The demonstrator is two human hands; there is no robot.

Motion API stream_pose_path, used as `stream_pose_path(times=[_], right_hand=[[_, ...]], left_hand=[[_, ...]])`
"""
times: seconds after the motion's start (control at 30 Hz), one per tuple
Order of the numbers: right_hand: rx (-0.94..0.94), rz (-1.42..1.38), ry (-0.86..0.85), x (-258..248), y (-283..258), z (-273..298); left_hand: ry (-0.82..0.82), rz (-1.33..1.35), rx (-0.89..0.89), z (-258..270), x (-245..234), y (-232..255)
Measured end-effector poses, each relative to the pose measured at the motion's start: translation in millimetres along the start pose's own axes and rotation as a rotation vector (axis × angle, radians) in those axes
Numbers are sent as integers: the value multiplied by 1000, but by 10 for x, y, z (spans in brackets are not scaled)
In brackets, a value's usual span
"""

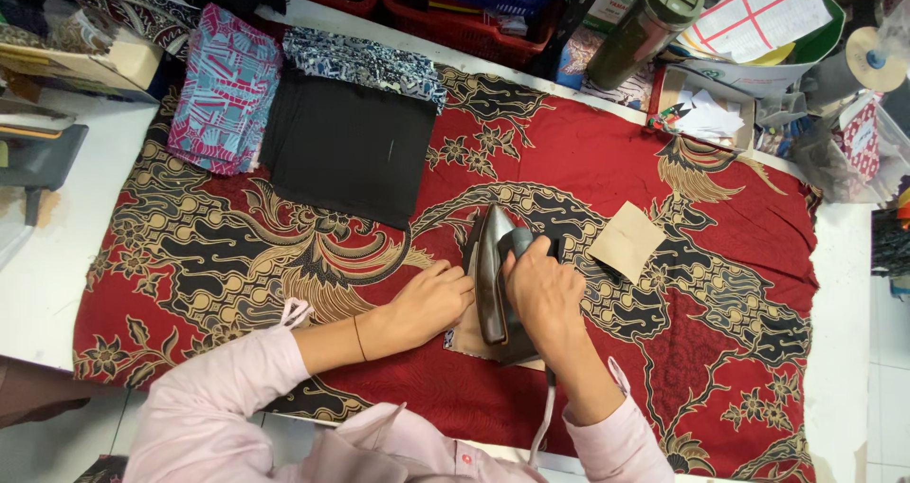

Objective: The person irons small black fabric pieces on a patterned red tablecloth. They place a brown paper over each piece, press with an iron, then remove the paper and stack the finished pieces.

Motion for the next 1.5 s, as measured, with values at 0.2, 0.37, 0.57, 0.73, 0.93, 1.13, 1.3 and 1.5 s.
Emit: stream_pose_path(times=[0.2, 0.37, 0.57, 0.73, 0.93, 1.13, 1.3, 1.5], right_hand=[[117, -40, -102, -388, 634, 316], [402, -349, 220, -823, 2032, 1068], [31, -852, 946, -113, 2956, 897], [270, -860, 709, 374, 3111, 779], [258, -523, 32, 360, 2392, 616], [-16, -80, 278, 231, 1527, -313], [-16, -105, 220, -205, 1255, -434], [-1136, 66, 257, -216, 93, -156]], left_hand=[[-13, -25, -43, -65, -8, 142], [-59, -13, -27, -150, 19, 182], [-32, -88, 8, -331, 81, 344], [-165, -147, 14, -488, 96, 473], [-125, -241, -3, -549, 105, 599], [-73, -259, 0, -510, 255, 724], [-73, -252, 23, -492, 393, 773], [14, -235, 33, -471, 604, 849]])
Point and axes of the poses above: each hand's wrist, its own z-axis away from the middle knuckle, its own x-axis out of the palm, y = z × x, the point moved 4 cm from there along -z, towards the middle knuckle, and after that the axes turned 12 degrees about -y, right-handed, at the moved point
